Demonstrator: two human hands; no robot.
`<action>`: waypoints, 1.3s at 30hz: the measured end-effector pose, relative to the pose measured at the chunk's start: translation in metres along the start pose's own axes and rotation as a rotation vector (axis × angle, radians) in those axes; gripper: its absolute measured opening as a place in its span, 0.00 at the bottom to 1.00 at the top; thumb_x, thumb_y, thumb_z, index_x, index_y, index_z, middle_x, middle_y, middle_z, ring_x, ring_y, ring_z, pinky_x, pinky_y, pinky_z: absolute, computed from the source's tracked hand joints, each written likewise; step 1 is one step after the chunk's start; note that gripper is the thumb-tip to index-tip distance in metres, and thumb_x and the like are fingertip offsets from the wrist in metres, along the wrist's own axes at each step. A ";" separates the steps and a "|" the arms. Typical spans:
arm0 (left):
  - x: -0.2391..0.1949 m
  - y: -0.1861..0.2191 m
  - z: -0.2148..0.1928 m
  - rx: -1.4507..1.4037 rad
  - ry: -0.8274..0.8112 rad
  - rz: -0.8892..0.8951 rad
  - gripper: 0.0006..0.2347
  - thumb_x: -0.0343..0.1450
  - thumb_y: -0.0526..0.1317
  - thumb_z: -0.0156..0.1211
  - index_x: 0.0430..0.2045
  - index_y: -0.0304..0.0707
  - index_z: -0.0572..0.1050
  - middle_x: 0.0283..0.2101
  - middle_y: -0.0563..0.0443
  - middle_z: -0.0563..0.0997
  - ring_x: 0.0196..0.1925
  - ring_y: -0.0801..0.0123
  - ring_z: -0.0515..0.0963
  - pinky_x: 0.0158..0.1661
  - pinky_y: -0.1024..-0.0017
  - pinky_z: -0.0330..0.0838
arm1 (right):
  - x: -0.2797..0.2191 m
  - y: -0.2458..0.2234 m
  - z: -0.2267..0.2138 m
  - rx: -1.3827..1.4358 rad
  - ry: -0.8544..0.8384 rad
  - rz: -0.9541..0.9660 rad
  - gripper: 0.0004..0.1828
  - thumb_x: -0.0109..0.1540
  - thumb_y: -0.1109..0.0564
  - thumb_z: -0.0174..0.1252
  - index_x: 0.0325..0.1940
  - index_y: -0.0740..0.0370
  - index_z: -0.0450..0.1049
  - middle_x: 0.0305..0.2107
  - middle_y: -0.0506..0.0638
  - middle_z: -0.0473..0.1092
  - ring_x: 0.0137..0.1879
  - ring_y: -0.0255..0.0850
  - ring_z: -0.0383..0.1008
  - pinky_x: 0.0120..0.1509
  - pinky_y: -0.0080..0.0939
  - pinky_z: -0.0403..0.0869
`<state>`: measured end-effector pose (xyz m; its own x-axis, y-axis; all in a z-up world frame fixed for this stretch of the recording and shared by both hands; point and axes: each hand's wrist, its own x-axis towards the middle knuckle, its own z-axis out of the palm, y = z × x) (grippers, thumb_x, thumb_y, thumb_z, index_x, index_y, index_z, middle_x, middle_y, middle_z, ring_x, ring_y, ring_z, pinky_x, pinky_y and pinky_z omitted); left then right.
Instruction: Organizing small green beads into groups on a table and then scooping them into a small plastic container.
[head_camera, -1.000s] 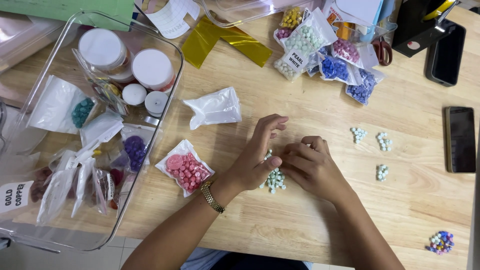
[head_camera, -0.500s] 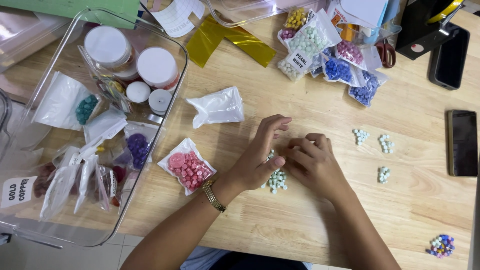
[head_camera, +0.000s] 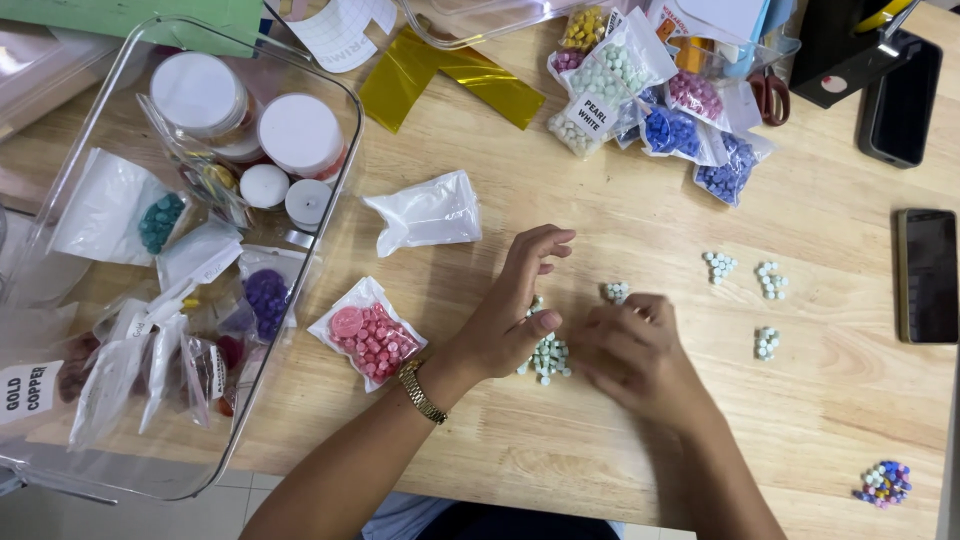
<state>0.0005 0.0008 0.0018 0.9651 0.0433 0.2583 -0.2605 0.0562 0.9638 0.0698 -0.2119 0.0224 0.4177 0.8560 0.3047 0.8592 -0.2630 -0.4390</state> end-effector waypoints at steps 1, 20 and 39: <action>0.000 -0.001 0.000 -0.001 -0.001 -0.004 0.39 0.71 0.70 0.39 0.67 0.38 0.52 0.64 0.39 0.55 0.69 0.50 0.60 0.67 0.46 0.56 | -0.007 -0.002 0.004 0.002 -0.001 0.003 0.10 0.59 0.44 0.64 0.40 0.46 0.79 0.42 0.43 0.73 0.50 0.47 0.66 0.56 0.46 0.62; -0.002 0.010 0.001 -0.026 0.044 -0.003 0.38 0.73 0.74 0.35 0.67 0.42 0.54 0.67 0.44 0.56 0.67 0.59 0.66 0.66 0.55 0.62 | -0.071 -0.004 0.003 -0.186 -0.010 -0.005 0.15 0.61 0.47 0.66 0.53 0.43 0.80 0.49 0.44 0.72 0.54 0.49 0.66 0.60 0.48 0.65; 0.001 0.002 0.000 0.001 -0.012 -0.032 0.41 0.70 0.73 0.38 0.67 0.37 0.52 0.63 0.38 0.55 0.69 0.47 0.59 0.67 0.46 0.56 | -0.089 0.022 0.017 -0.254 -0.027 -0.016 0.31 0.62 0.20 0.43 0.60 0.29 0.75 0.58 0.48 0.63 0.60 0.52 0.52 0.66 0.57 0.50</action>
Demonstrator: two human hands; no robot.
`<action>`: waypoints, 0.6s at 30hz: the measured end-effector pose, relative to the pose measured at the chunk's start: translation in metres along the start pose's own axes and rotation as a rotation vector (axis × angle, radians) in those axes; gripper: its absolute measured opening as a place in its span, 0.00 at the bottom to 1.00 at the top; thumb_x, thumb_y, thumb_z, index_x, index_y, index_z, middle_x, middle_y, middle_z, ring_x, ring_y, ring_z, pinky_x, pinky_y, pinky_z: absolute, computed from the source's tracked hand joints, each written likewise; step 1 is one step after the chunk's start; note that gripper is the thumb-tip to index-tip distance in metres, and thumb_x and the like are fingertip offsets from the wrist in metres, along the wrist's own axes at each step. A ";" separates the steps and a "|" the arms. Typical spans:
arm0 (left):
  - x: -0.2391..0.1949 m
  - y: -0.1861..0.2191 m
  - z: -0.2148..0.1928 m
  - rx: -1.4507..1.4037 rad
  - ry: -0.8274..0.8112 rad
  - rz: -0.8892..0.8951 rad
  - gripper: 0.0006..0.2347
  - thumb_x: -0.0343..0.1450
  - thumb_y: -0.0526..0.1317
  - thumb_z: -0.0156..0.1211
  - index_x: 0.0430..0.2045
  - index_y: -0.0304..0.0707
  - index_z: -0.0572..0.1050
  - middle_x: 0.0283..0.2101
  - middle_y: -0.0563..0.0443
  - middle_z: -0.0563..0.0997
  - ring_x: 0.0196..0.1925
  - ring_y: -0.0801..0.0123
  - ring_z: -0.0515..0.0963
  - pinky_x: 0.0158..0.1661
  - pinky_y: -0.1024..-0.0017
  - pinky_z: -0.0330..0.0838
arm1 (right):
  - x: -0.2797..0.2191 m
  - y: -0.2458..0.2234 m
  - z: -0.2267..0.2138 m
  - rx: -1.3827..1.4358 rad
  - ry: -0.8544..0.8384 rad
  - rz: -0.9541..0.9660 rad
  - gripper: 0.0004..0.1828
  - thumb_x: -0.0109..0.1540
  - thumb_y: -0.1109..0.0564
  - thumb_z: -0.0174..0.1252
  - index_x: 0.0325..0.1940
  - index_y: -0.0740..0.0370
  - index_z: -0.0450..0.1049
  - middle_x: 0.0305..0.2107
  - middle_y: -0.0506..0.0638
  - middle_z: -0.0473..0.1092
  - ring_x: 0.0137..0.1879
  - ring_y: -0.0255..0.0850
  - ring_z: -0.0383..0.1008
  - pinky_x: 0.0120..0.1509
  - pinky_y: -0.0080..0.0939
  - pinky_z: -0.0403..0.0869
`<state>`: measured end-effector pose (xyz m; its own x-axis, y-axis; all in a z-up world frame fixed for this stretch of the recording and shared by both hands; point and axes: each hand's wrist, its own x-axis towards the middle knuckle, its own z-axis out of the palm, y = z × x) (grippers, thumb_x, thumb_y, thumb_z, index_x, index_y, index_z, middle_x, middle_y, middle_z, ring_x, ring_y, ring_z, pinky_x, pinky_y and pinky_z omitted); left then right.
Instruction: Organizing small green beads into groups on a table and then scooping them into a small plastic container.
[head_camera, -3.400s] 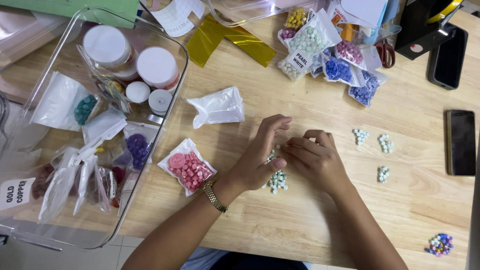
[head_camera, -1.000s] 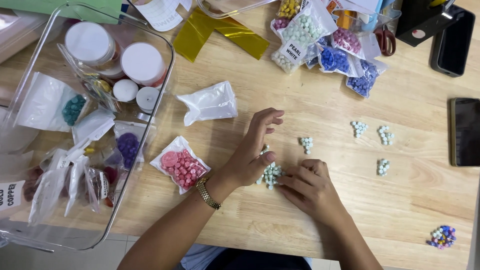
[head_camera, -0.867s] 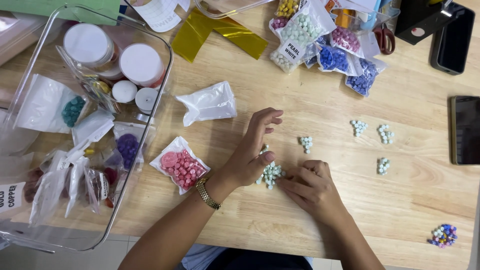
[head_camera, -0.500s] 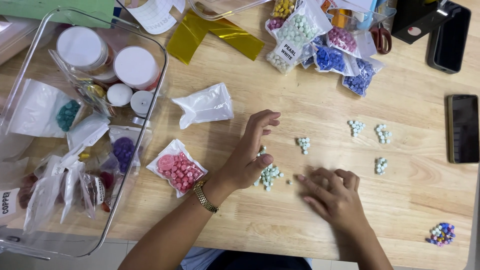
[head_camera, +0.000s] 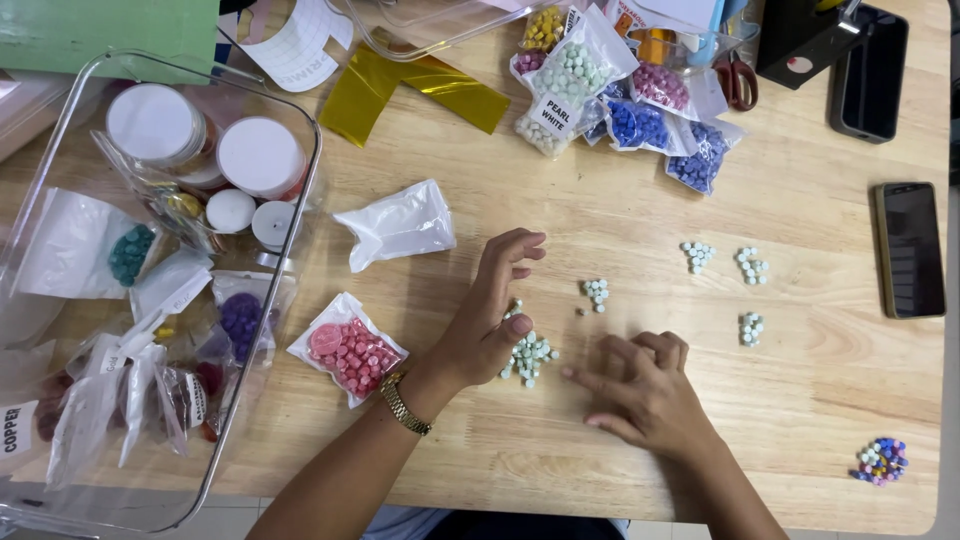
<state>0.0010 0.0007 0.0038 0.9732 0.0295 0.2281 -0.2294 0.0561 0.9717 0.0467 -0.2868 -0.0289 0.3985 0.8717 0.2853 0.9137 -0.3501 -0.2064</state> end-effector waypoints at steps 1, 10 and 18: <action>0.000 -0.001 0.001 -0.001 0.000 0.000 0.41 0.70 0.73 0.38 0.67 0.37 0.52 0.63 0.38 0.55 0.69 0.47 0.59 0.67 0.46 0.56 | 0.001 -0.002 -0.003 0.000 -0.001 0.000 0.31 0.62 0.20 0.43 0.60 0.29 0.75 0.58 0.48 0.63 0.60 0.52 0.52 0.66 0.57 0.50; 0.000 -0.003 0.001 -0.007 -0.008 0.022 0.40 0.71 0.72 0.39 0.67 0.37 0.52 0.63 0.39 0.54 0.69 0.48 0.59 0.66 0.47 0.57 | 0.027 0.014 -0.003 -0.173 -0.027 0.126 0.32 0.63 0.22 0.43 0.67 0.28 0.71 0.60 0.48 0.62 0.60 0.50 0.52 0.67 0.58 0.50; 0.001 -0.003 0.000 0.000 -0.011 0.025 0.41 0.70 0.72 0.37 0.67 0.33 0.52 0.64 0.36 0.54 0.68 0.46 0.60 0.64 0.48 0.58 | 0.107 0.001 -0.016 0.100 0.133 -0.043 0.16 0.66 0.55 0.56 0.56 0.57 0.79 0.58 0.58 0.72 0.65 0.59 0.71 0.69 0.54 0.68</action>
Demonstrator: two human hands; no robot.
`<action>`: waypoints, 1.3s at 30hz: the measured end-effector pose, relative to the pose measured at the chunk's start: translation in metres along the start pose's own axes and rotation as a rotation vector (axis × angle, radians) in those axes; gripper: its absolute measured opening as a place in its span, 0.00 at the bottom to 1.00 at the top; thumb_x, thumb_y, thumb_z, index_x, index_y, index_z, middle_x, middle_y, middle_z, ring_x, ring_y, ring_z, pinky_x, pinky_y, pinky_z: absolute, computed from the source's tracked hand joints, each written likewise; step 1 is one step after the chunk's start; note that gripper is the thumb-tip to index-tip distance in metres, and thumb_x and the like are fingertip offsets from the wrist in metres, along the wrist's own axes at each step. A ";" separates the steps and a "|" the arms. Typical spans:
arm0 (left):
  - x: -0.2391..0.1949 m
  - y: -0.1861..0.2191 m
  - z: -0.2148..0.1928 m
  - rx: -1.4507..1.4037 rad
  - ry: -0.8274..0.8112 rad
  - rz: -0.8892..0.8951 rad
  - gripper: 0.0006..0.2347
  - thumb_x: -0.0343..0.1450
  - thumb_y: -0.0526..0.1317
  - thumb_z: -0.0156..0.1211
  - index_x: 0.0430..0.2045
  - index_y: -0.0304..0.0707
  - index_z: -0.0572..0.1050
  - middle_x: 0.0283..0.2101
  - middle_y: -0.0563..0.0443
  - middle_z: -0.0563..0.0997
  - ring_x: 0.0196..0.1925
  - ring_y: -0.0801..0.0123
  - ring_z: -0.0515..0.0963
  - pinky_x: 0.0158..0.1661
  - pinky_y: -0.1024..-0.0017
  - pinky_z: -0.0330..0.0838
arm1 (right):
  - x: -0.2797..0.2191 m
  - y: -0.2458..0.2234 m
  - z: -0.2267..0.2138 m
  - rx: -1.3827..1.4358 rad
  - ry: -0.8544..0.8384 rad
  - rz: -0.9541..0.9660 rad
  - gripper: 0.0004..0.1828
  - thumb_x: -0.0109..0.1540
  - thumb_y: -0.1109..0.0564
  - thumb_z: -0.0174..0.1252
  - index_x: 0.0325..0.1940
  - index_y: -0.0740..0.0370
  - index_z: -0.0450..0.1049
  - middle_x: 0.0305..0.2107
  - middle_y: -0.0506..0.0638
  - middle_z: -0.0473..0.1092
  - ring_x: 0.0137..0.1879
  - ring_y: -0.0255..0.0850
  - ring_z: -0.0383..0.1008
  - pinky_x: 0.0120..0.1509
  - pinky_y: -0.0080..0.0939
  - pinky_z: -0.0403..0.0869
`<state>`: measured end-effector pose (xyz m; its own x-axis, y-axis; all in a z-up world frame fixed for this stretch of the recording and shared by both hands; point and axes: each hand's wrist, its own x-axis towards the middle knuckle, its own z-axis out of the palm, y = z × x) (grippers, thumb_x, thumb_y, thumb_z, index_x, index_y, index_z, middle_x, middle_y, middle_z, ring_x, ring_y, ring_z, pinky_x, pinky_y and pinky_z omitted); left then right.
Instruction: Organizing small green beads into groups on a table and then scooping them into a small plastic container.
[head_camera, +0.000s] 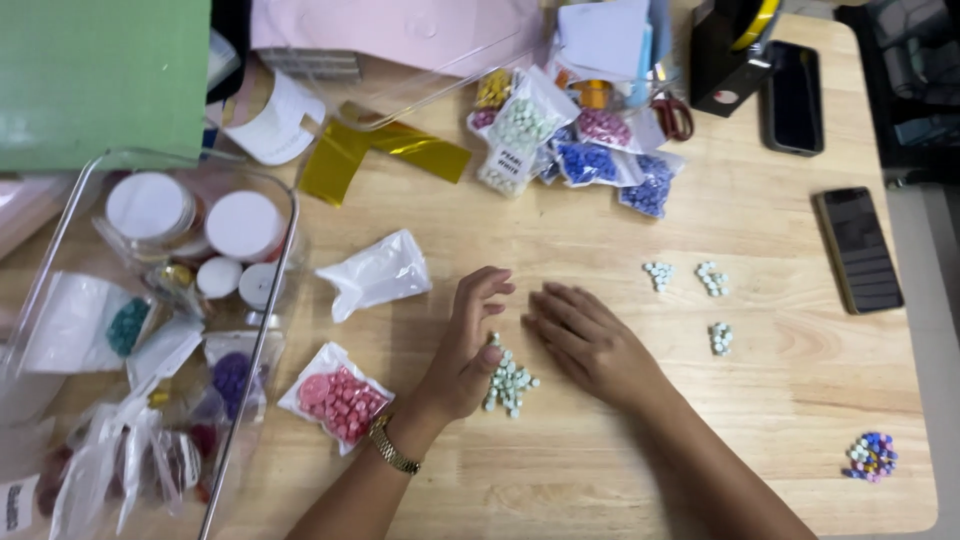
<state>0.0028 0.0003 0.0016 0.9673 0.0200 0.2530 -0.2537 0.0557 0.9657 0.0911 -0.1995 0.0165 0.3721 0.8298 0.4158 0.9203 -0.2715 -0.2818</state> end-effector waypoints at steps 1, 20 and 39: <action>-0.001 0.001 0.000 0.001 -0.019 0.006 0.41 0.70 0.72 0.37 0.67 0.33 0.52 0.64 0.36 0.54 0.68 0.46 0.60 0.64 0.48 0.58 | -0.001 -0.001 -0.002 -0.011 0.012 0.011 0.16 0.66 0.55 0.56 0.56 0.57 0.79 0.58 0.58 0.72 0.65 0.59 0.71 0.69 0.54 0.68; -0.001 0.000 0.006 0.022 0.096 -0.027 0.41 0.70 0.75 0.36 0.64 0.36 0.57 0.66 0.45 0.59 0.66 0.60 0.68 0.60 0.60 0.68 | -0.107 0.032 -0.048 0.080 0.074 0.383 0.20 0.64 0.68 0.55 0.61 0.66 0.74 0.60 0.55 0.72 0.71 0.53 0.68 0.78 0.52 0.67; -0.006 0.019 0.015 0.108 -0.022 -0.032 0.41 0.70 0.76 0.30 0.61 0.35 0.62 0.66 0.41 0.57 0.70 0.57 0.60 0.64 0.53 0.63 | -0.055 -0.042 -0.009 0.330 -0.068 0.058 0.31 0.66 0.49 0.62 0.66 0.70 0.64 0.68 0.70 0.59 0.74 0.69 0.60 0.75 0.63 0.65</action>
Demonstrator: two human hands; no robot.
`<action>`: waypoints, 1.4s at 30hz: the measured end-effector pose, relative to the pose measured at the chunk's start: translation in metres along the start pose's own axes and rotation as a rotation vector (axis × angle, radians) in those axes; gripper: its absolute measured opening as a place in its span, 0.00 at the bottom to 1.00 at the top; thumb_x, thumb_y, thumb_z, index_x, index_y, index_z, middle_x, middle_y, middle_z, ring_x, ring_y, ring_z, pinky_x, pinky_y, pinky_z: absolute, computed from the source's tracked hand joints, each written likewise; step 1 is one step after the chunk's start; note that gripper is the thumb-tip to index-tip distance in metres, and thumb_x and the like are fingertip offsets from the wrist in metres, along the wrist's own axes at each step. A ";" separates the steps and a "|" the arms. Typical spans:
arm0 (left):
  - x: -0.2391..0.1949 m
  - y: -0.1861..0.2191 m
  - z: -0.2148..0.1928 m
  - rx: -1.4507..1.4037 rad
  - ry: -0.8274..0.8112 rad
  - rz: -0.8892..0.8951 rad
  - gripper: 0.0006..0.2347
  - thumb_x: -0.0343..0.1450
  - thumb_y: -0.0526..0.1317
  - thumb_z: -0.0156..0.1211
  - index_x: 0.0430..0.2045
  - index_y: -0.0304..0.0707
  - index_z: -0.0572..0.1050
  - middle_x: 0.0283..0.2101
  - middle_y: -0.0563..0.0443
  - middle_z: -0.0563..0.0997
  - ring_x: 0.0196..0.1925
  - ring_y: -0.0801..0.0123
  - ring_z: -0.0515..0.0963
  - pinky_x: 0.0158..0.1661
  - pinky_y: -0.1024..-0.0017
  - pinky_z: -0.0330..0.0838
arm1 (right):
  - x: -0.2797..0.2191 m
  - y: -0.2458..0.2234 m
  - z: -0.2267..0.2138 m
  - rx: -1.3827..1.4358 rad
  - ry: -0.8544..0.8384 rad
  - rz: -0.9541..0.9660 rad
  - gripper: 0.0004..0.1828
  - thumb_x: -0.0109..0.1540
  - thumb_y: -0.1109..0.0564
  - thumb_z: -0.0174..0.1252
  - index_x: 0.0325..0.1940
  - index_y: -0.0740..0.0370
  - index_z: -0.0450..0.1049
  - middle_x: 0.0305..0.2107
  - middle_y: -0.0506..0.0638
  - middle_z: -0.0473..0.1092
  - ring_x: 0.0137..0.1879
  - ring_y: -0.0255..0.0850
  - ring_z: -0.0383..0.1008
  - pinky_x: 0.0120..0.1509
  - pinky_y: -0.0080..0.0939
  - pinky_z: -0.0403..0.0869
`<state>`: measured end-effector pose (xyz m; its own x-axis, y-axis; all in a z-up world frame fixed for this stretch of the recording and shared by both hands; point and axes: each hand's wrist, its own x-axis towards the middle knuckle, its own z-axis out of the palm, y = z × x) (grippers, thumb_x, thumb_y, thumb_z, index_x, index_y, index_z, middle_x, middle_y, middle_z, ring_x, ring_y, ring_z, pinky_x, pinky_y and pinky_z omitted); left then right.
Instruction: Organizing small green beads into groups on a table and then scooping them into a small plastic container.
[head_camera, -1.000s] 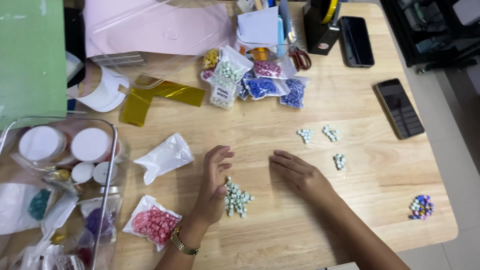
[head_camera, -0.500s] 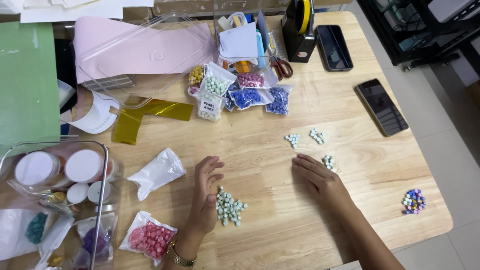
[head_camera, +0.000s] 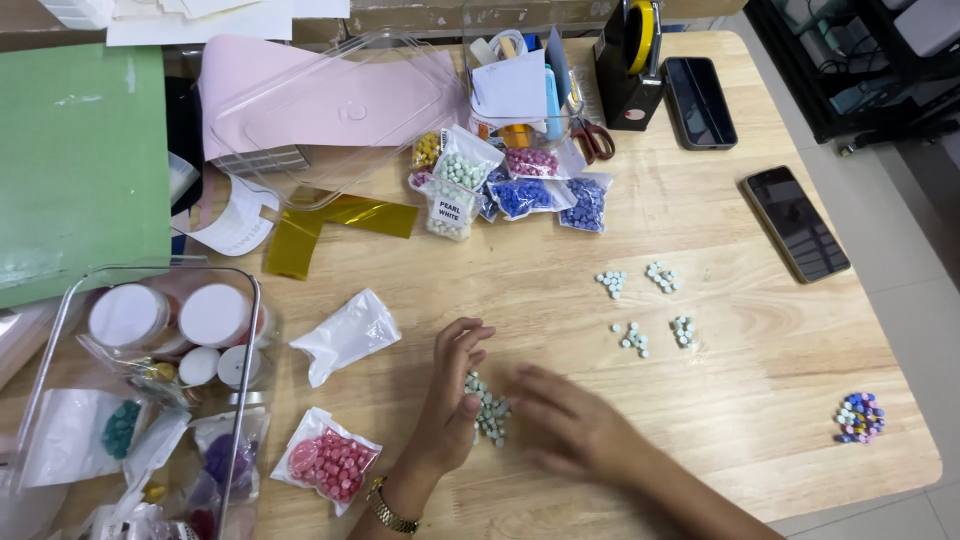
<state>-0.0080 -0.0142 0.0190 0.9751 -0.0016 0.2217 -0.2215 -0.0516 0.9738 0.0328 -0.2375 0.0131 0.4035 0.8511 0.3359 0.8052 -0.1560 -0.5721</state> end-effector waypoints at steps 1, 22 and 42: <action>0.000 -0.001 0.001 0.002 0.000 0.000 0.41 0.70 0.76 0.30 0.61 0.35 0.62 0.66 0.41 0.57 0.70 0.57 0.60 0.64 0.53 0.63 | 0.007 -0.006 0.007 0.001 0.001 -0.001 0.31 0.66 0.49 0.62 0.66 0.70 0.64 0.68 0.70 0.59 0.74 0.69 0.60 0.75 0.63 0.65; 0.007 -0.016 -0.016 -0.057 0.272 0.024 0.36 0.73 0.71 0.32 0.59 0.36 0.64 0.65 0.44 0.57 0.69 0.59 0.64 0.66 0.53 0.63 | 0.060 -0.003 0.024 -0.211 -0.153 -0.053 0.25 0.70 0.39 0.48 0.60 0.59 0.71 0.68 0.63 0.60 0.77 0.57 0.55 0.79 0.62 0.49; 0.003 -0.014 -0.019 -0.222 -0.136 -0.045 0.40 0.66 0.75 0.46 0.62 0.44 0.62 0.67 0.41 0.52 0.71 0.41 0.59 0.61 0.39 0.65 | 0.039 0.011 0.006 -0.133 -0.032 0.194 0.11 0.59 0.51 0.68 0.43 0.55 0.81 0.37 0.45 0.73 0.45 0.42 0.69 0.55 0.44 0.72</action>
<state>-0.0019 0.0051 0.0071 0.9731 -0.1397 0.1832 -0.1594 0.1661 0.9731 0.0553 -0.2032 0.0154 0.5437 0.8141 0.2040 0.7649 -0.3807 -0.5196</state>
